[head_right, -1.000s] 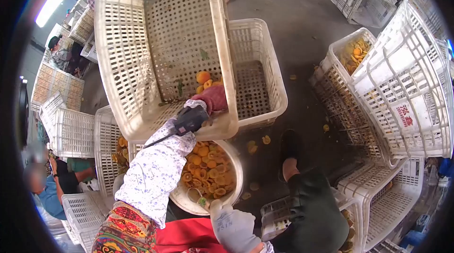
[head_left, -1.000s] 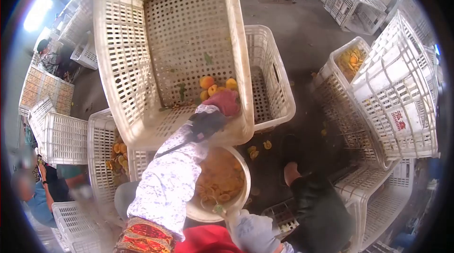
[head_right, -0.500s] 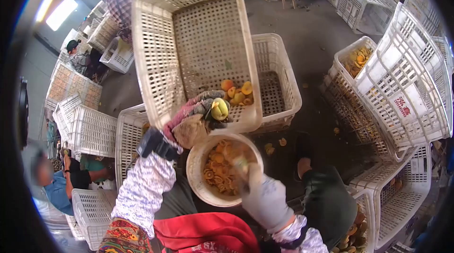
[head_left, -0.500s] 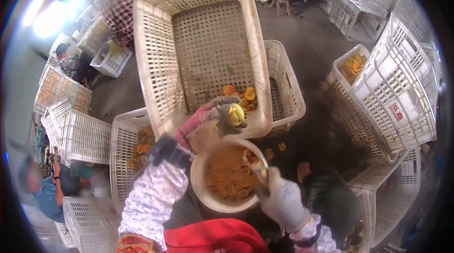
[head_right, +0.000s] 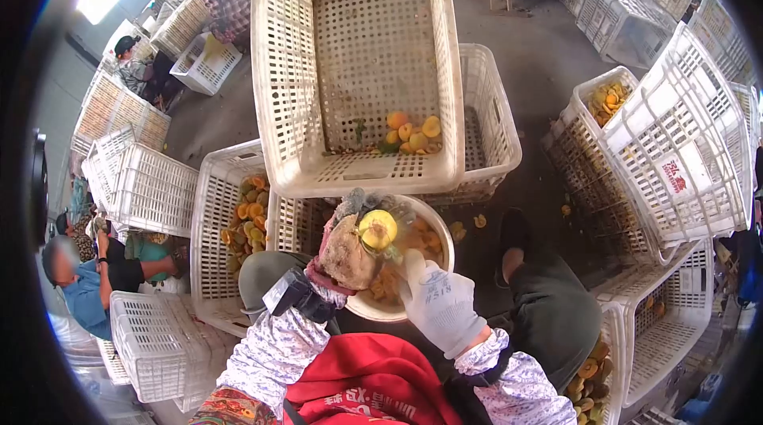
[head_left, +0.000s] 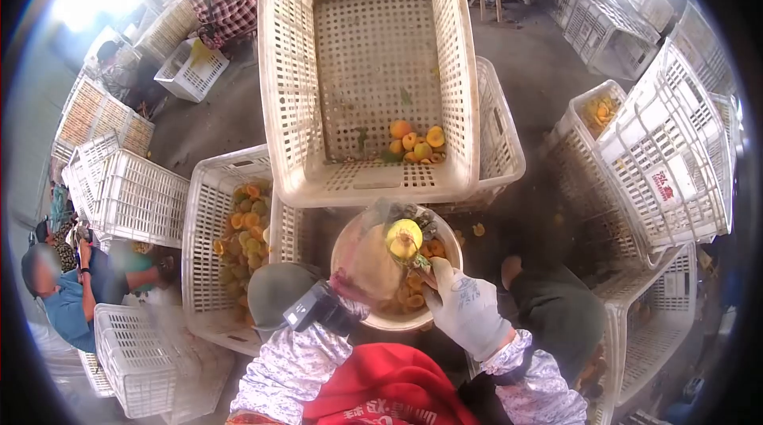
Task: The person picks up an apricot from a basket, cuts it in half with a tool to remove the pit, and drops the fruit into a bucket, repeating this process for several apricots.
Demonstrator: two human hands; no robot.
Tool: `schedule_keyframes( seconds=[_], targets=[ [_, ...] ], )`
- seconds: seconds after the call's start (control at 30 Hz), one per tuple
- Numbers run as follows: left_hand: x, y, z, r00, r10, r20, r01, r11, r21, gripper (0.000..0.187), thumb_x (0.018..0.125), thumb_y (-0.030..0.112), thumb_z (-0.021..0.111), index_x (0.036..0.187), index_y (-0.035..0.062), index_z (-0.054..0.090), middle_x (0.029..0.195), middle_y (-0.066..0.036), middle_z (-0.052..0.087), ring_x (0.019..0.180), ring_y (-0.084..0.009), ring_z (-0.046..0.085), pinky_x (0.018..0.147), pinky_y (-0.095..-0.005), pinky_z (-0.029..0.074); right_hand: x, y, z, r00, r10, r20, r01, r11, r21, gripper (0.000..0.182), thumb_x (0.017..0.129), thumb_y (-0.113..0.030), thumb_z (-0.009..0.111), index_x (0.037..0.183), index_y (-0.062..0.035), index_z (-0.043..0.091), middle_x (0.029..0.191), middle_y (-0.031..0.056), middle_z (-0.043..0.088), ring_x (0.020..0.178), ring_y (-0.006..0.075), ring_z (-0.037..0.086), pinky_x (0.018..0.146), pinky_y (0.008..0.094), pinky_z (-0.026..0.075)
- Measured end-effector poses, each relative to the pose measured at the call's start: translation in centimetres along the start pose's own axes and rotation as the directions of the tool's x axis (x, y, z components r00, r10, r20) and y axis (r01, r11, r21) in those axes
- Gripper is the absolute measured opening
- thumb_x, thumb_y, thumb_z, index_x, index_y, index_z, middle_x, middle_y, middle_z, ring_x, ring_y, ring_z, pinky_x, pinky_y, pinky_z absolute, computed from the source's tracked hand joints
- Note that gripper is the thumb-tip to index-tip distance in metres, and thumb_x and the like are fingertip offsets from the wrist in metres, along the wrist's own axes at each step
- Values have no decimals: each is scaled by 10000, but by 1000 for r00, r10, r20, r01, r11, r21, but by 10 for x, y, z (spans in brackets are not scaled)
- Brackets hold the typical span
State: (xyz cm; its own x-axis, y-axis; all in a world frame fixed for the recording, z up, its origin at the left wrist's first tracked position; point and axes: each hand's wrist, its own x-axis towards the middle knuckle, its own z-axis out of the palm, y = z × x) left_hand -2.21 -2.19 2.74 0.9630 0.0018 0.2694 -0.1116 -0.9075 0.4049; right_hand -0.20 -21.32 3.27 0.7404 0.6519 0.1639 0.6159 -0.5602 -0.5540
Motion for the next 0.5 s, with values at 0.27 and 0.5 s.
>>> schedule_keyframes(
  seconds=[0.27, 0.5],
  targets=[
    [-15, -20, 27, 989, -146, -39, 131, 956, -263, 443, 819, 182, 625, 1166, -58, 494, 959, -199, 619, 871, -357, 605, 804, -421, 487, 8, 2, -4, 997, -60, -42, 56, 993, -103, 303, 803, -203, 663, 1039, -48, 553, 682, 71, 583, 532, 258, 610, 436, 358, 455],
    [-13, -10, 29, 743, -413, 526, 362, -413, -836, 277, 917, 258, 537, 1045, 13, 547, 886, -99, 598, 814, -236, 588, 762, -341, 484, 1, 11, 23, 997, -78, -27, 75, 993, -87, 311, 807, -195, 638, 1051, -24, 549, 658, 54, 560, 522, 244, 610, 426, 344, 452]
  ],
)
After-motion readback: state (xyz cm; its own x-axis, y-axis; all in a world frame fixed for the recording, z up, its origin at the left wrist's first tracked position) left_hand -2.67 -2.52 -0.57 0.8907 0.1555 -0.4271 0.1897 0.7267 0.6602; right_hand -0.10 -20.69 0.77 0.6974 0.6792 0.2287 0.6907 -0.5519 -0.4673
